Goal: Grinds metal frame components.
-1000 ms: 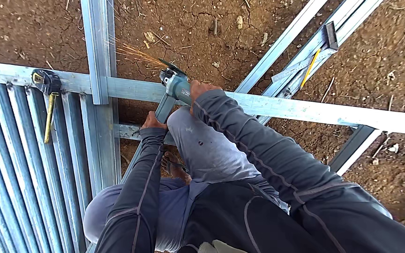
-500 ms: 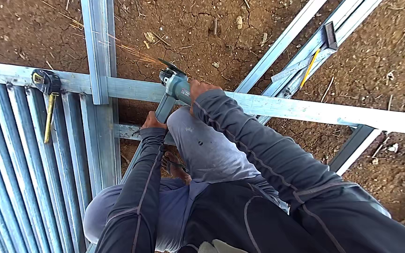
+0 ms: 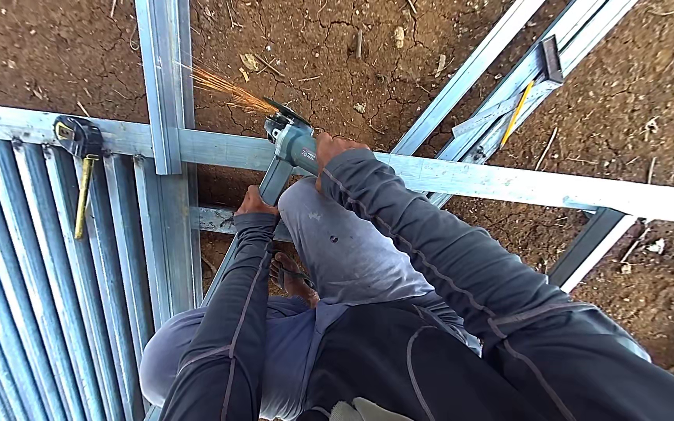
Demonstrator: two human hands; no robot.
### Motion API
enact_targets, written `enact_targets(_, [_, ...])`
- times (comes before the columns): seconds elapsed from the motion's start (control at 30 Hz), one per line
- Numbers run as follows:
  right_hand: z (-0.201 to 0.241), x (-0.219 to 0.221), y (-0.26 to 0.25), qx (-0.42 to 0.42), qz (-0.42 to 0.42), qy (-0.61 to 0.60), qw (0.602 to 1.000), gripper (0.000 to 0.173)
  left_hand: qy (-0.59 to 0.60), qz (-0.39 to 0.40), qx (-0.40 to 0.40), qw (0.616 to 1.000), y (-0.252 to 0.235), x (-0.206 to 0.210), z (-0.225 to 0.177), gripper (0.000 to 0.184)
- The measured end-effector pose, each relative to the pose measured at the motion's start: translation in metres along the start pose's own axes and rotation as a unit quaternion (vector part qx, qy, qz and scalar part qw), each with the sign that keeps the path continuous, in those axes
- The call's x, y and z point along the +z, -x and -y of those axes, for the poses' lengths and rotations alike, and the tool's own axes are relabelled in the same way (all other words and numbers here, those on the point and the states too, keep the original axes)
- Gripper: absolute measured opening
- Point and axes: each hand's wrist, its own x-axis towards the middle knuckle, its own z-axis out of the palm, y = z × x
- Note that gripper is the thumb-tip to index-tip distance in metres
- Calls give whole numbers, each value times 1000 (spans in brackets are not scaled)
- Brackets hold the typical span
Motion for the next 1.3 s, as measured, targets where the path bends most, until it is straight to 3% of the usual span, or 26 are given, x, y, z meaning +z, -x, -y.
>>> enact_targets(0.87, [-2, 1, -1, 14, 6, -8, 1000, 58, -2, 13, -8, 1000, 2, -4, -4, 73])
enact_targets(0.9, [-7, 7, -4, -1, -12, -1, 1000, 58, -2, 12, -9, 1000, 3, -4, -3, 73])
enact_targets(0.97, [-34, 46, -28, -98, -213, 20, 972, 56, -5, 10, -8, 1000, 3, -5, -3, 74])
enact_targets(1.0, [-29, 30, -24, -74, -115, 47, 989, 59, -3, 10, -7, 1000, 3, -5, -3, 74])
enact_targets(1.03, [-34, 48, -27, -106, -232, 30, 966, 53, -3, 10, -7, 1000, 3, -5, -3, 74])
enact_targets(1.07, [-16, 22, -8, -44, -94, 15, 994, 53, -1, 14, -8, 1000, 4, -6, -4, 74])
enact_targets(1.1, [-3, 6, 1, -1, -17, 2, 1000, 53, -2, 17, -10, 1000, 5, -7, -4, 73])
enact_targets(1.3, [-3, 5, -7, 31, 10, -2, 999, 58, -3, 11, -9, 1000, 3, -5, -4, 73])
